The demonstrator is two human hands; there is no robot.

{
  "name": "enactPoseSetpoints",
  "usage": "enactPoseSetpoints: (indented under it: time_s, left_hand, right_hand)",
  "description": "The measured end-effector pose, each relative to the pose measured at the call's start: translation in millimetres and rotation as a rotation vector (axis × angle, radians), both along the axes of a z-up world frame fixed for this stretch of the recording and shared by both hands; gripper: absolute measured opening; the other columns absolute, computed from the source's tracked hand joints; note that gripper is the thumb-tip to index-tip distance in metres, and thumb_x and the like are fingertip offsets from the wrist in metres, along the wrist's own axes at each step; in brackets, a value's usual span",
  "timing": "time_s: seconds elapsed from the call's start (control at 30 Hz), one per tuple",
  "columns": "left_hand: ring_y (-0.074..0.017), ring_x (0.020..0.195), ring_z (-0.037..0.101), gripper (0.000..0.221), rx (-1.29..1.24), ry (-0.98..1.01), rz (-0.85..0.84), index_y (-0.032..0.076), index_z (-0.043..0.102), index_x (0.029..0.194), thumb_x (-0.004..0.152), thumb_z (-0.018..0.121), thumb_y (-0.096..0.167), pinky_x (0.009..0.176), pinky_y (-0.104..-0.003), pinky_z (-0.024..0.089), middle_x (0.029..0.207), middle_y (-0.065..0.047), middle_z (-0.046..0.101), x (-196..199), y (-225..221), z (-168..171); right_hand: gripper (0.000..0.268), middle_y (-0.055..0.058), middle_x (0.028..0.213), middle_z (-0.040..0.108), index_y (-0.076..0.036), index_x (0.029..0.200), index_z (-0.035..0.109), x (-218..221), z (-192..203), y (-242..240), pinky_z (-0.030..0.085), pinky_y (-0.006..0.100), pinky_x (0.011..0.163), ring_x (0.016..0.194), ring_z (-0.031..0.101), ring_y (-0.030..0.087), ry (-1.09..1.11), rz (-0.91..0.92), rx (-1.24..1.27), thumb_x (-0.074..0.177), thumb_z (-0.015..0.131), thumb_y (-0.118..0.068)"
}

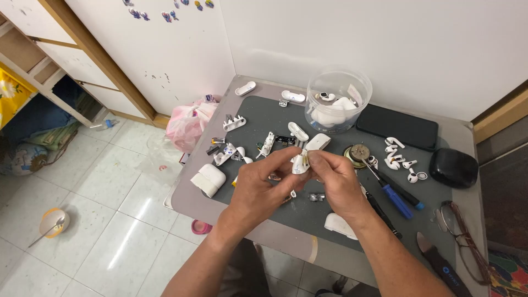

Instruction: The person is performing a final inspection and assembly of repaired wireless earbud components, using small tools to manipulate and check the fit of internal parts.

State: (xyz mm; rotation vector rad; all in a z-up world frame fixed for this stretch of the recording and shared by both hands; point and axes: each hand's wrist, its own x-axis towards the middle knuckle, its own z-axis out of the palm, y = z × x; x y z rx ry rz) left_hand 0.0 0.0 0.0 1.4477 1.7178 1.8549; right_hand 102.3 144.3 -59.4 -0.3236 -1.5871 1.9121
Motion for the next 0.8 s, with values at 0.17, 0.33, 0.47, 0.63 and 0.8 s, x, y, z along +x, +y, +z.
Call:
enactPoseSetpoints:
  time_s: [0.17,0.33,0.47,0.63,0.8]
  left_hand:
    - [-0.0243,0.068,0.075,0.040,0.013,0.021,0.041,0.005,0.073,0.122,0.082,0.082,0.003,0.067,-0.037,0.058,0.074,-0.012,0.078,4.8,1.6,-0.7]
    - [-0.0243,0.070,0.075,0.043,-0.010,0.049,0.044,0.008,0.074,0.123,0.081,0.083,0.003,0.069,-0.036,0.057,0.075,-0.012,0.078,2.4,2.1,-5.9]
    - [-0.0256,0.071,0.075,0.044,0.005,0.064,0.081,0.006,0.074,0.122,0.080,0.085,0.005,0.069,-0.036,0.058,0.077,-0.014,0.078,4.5,2.9,-6.6]
    - [-0.0255,0.075,0.076,0.047,-0.016,0.069,0.148,0.006,0.075,0.121,0.077,0.090,0.016,0.070,-0.034,0.059,0.081,-0.015,0.078,7.8,-1.5,-4.3]
    - [-0.0274,0.067,0.070,0.033,-0.131,0.038,0.270,0.007,0.078,0.115,0.083,0.079,0.005,0.064,-0.039,0.056,0.074,-0.018,0.074,-28.7,-14.8,-31.5]
  right_hand:
    - [0.030,0.020,0.079,0.075,0.002,0.111,0.076,-3.2,-32.8,15.6,0.062,0.042,0.073,0.071,0.072,0.024,-0.024,0.002,-0.061,0.102,0.061,-0.023]
    - [0.030,0.018,0.085,0.076,0.003,0.117,0.074,-5.4,-43.0,22.7,0.063,0.041,0.076,0.074,0.072,0.022,-0.029,-0.011,-0.104,0.100,0.064,-0.021]
    - [0.032,0.021,0.084,0.075,0.006,0.117,0.074,-3.4,-14.5,12.9,0.063,0.041,0.074,0.072,0.071,0.024,-0.033,-0.008,-0.102,0.098,0.067,-0.019]
    - [0.027,0.020,0.076,0.075,0.005,0.108,0.076,-1.8,1.3,11.1,0.063,0.038,0.066,0.063,0.072,0.023,-0.058,-0.008,-0.058,0.090,0.075,-0.015]
    - [0.025,0.021,0.076,0.073,0.003,0.111,0.073,0.9,14.1,10.3,0.061,0.037,0.072,0.066,0.075,0.027,-0.062,-0.100,0.045,0.096,0.067,-0.015]
